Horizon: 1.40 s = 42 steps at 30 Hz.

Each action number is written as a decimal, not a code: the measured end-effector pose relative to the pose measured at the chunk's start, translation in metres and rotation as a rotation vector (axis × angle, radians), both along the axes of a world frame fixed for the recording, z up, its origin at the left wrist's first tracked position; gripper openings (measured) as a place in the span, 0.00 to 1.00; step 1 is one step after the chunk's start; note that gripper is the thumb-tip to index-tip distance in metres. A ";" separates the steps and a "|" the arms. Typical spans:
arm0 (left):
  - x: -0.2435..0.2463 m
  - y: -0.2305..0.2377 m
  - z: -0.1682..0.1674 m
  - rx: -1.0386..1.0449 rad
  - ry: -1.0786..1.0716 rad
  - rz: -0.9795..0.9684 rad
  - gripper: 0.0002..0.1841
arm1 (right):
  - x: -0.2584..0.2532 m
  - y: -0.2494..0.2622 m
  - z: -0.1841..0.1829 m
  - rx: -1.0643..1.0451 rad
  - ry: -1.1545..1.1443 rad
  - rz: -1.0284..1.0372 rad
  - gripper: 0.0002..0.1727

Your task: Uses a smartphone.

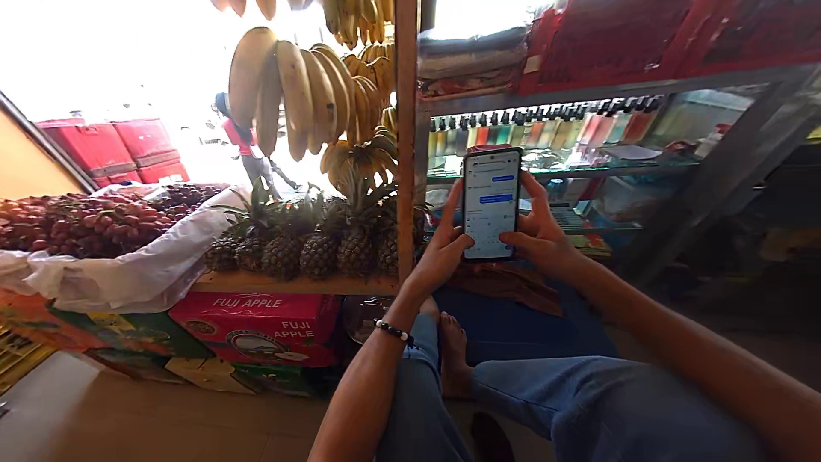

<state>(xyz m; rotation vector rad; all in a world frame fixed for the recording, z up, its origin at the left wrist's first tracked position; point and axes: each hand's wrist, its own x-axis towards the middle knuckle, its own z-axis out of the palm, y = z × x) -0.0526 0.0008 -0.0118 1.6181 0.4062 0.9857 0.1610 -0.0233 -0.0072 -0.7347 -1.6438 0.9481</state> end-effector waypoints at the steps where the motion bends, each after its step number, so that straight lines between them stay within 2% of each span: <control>1: -0.002 -0.003 0.000 0.010 0.019 0.010 0.41 | -0.001 -0.001 0.000 0.000 0.010 -0.006 0.51; 4: -0.004 -0.006 -0.002 0.048 0.040 0.010 0.40 | 0.000 -0.001 0.002 0.046 0.029 0.015 0.51; 11: 0.004 0.006 -0.007 0.045 -0.066 -0.049 0.47 | 0.003 0.001 0.001 0.038 0.043 0.058 0.51; 20: 0.013 0.022 -0.004 0.066 -0.160 -0.090 0.49 | -0.001 -0.002 0.005 0.064 0.028 0.062 0.51; 42: 0.014 0.020 0.000 0.042 -0.165 -0.099 0.51 | -0.004 -0.004 0.005 0.059 0.058 0.058 0.53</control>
